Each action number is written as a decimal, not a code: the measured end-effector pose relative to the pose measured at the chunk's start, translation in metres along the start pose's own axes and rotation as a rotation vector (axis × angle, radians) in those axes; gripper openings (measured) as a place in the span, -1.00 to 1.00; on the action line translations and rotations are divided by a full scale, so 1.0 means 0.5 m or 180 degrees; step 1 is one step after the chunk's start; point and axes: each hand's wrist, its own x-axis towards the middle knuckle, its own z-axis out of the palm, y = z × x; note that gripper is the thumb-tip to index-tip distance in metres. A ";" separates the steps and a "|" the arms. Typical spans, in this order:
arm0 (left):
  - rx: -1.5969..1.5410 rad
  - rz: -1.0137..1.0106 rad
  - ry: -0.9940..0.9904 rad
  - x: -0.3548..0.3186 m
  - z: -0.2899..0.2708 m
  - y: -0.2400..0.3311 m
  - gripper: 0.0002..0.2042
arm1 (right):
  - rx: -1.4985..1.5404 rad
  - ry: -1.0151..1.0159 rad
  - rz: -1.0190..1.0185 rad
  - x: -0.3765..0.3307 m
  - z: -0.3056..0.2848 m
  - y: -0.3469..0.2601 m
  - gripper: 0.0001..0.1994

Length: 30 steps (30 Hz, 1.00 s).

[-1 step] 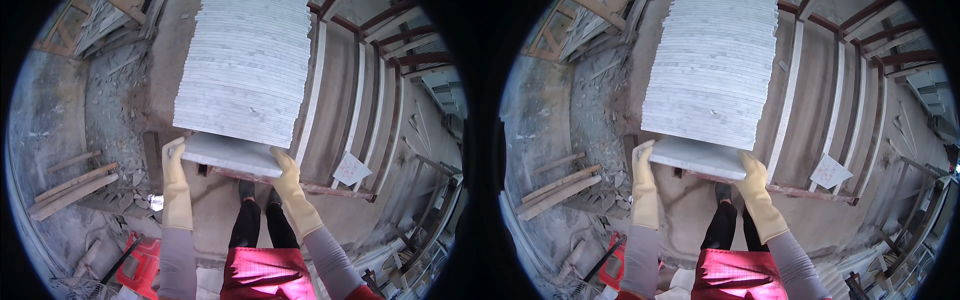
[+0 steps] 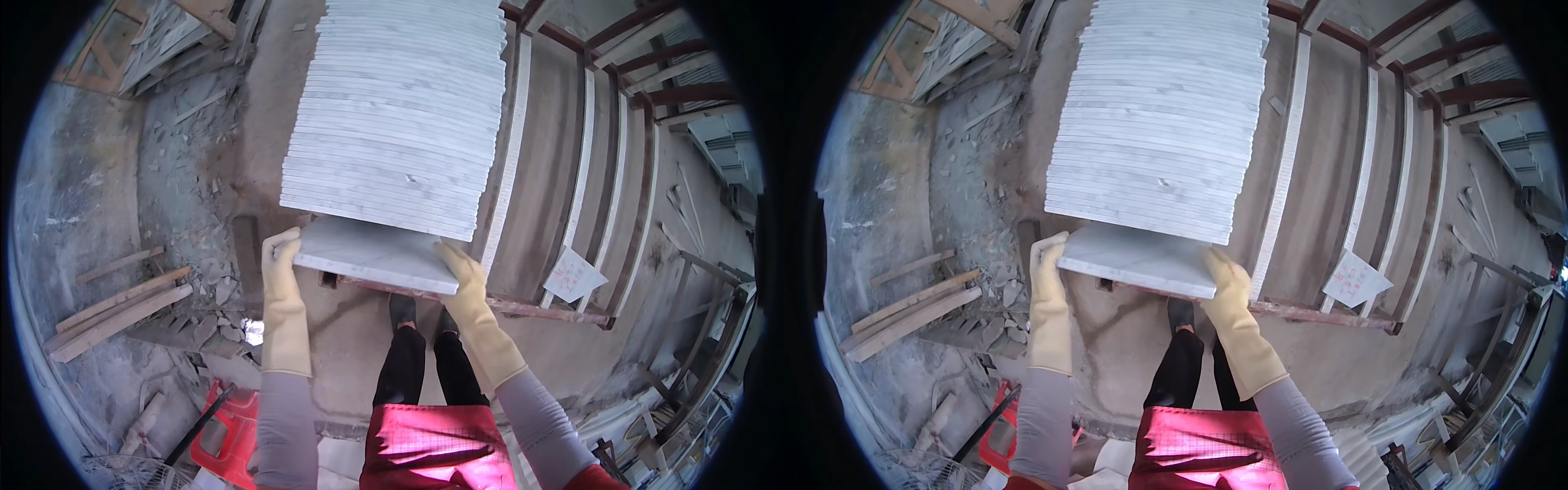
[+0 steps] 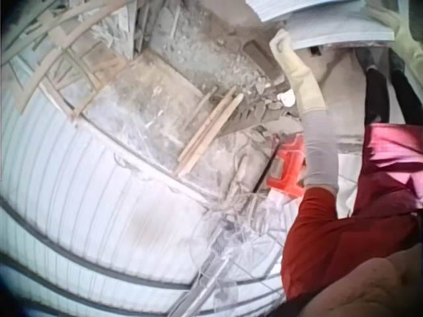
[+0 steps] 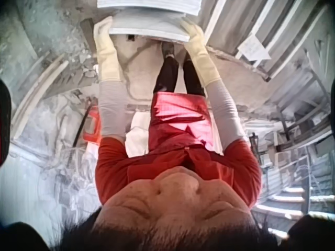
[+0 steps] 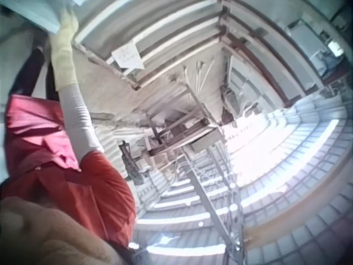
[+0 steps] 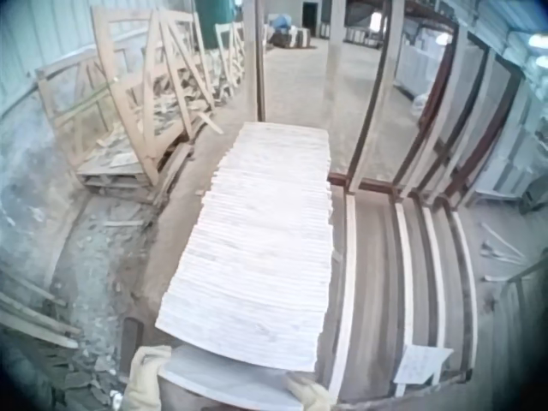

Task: The person removes a plastic bag, then repeatedly picks up white square tiles from a stack and places them one by one onto a conveyor belt. The tiles are arranged in rows on the belt as the person continues the process.

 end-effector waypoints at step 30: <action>0.0685 0.0351 -0.2274 -0.840 0.270 0.249 -0.84 | 0.3291 0.2706 0.1860 -0.934 -0.531 -0.205 -0.90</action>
